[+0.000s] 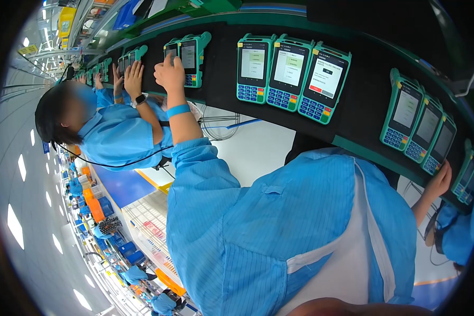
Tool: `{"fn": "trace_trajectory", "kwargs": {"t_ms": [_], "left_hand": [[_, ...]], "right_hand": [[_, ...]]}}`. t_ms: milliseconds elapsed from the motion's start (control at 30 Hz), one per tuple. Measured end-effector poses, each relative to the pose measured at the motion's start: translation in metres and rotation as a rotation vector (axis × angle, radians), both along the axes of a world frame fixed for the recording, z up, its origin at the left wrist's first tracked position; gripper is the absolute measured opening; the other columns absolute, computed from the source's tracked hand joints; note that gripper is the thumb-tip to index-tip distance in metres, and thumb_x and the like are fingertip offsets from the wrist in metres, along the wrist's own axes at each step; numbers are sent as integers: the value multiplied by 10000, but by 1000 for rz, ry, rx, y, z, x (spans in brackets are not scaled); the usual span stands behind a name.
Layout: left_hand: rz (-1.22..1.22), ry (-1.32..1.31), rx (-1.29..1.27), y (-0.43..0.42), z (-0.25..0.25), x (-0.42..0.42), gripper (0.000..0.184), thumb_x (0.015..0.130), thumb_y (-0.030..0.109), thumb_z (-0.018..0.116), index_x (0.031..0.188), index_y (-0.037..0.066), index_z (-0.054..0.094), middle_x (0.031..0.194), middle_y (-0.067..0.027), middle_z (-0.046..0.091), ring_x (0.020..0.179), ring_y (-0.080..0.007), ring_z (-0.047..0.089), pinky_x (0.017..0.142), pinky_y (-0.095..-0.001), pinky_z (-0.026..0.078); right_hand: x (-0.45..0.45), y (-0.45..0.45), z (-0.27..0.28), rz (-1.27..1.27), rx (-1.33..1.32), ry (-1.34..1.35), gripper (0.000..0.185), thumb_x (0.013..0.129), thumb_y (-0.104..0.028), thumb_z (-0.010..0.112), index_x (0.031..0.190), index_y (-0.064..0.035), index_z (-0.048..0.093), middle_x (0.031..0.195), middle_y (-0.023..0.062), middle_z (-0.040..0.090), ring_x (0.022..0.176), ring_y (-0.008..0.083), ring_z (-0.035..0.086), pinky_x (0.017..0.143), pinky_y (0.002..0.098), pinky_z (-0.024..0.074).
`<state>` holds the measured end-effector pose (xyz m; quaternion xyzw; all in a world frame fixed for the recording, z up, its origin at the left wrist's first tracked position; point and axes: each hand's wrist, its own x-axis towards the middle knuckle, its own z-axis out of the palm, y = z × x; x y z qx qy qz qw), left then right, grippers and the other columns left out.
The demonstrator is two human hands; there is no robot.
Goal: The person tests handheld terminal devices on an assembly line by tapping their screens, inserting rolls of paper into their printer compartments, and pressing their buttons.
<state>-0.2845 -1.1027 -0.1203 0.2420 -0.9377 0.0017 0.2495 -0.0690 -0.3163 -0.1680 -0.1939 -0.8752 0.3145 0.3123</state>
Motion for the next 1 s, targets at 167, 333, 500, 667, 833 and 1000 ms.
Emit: {"fn": "trace_trajectory", "kwargs": {"t_ms": [167,333,500,667,833,1000], "left_hand": [[5,34,8,9,2,6,376,818,414,506,1129,251,639,1042,-130,543,980,-347,506,857,-468,395],[-85,-188,156,48,20,38,408,833,427,485,1024,94,623,940,-226,637,894,-398,609,767,-464,488],[104,-409,118,111,29,87,462,824,442,509,964,9,592,939,-239,633,885,-393,612,761,-480,488],[24,-282,259,137,24,114,442,831,392,533,945,-32,582,919,-276,612,871,-425,599,746,-487,486],[1,-229,149,136,-8,117,466,850,409,514,991,-33,556,948,-287,589,875,-441,591,743,-492,491],[140,-285,92,147,-3,108,564,875,538,443,978,-14,499,974,-286,573,865,-459,589,723,-519,493]], "right_hand": [[0,3,-3,6,-28,4,279,955,-186,462,1044,19,630,983,86,648,898,139,583,830,250,436],[-1,-4,4,11,-35,3,279,958,-183,454,1034,19,632,969,80,644,886,133,579,819,243,435],[-2,-9,6,19,-33,44,282,959,-182,449,1028,16,637,957,82,647,879,138,586,814,247,439],[-8,-64,59,86,198,228,198,899,-33,502,1039,37,623,939,114,623,835,155,580,742,239,453],[-48,-164,106,626,143,103,270,766,-23,575,1031,-17,628,878,111,582,805,219,556,717,312,452],[-104,-260,95,1044,214,-1,381,787,-179,605,1160,-107,575,745,84,567,749,248,568,646,369,467]]}}
